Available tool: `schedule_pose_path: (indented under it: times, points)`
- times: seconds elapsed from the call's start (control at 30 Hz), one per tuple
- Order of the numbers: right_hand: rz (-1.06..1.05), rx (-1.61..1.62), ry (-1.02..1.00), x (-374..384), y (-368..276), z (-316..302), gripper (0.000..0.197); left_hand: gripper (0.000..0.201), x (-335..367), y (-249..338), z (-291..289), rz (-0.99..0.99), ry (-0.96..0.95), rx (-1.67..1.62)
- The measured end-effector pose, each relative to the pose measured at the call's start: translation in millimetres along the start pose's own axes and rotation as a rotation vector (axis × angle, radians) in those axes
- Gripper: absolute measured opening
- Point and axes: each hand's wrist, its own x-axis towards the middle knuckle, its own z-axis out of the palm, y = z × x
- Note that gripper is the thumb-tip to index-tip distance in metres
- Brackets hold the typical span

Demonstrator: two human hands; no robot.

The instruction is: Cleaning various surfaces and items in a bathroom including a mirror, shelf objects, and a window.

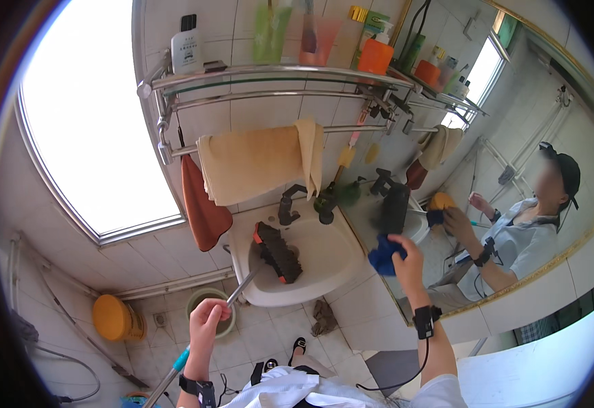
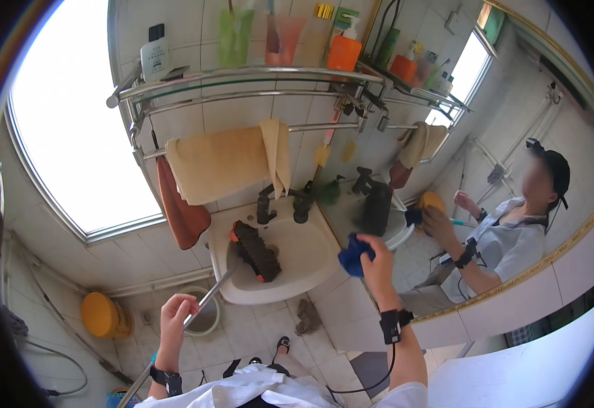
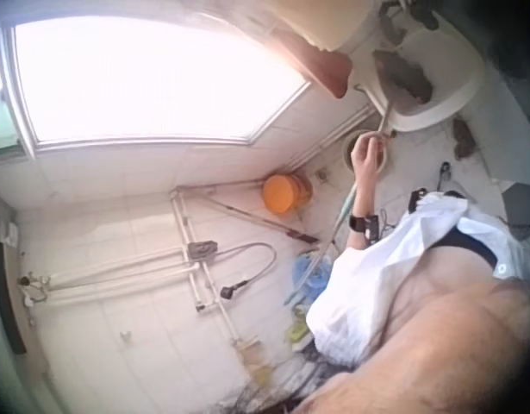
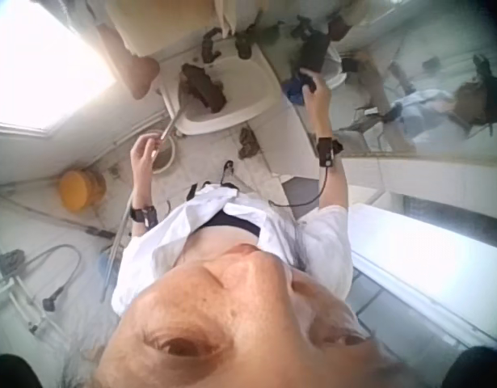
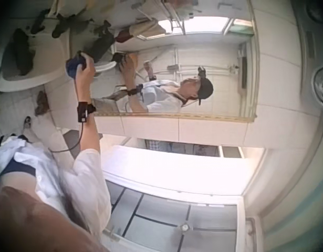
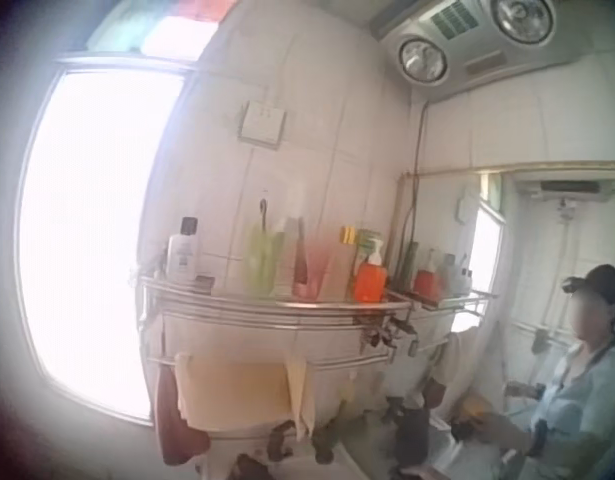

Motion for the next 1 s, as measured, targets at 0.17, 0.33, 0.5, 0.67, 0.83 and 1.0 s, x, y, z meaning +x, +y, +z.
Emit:
schedule_pose_path:
  times: [0.17,0.33,0.5,0.67,0.83,1.0]
  points:
    - [-0.248,0.151,0.461,151,-42,-7,0.044,0.015,-9,7,5,-0.034,0.126,0.018]
    - [-0.416,0.185,0.624,234,-49,8,0.045,0.015,2,26,47,0.004,0.169,0.019]
    - [-0.603,-0.098,0.289,259,-19,94,0.043,0.013,20,35,78,-0.004,0.168,0.063]
    - [-0.694,0.013,0.151,247,-79,128,0.043,0.039,111,69,70,0.306,0.407,0.319]
    - [-0.703,-0.022,0.166,260,-53,109,0.044,0.045,209,86,72,0.346,0.482,0.251]
    - [-0.588,-0.184,0.201,273,3,76,0.042,0.038,217,106,67,0.219,0.461,0.416]
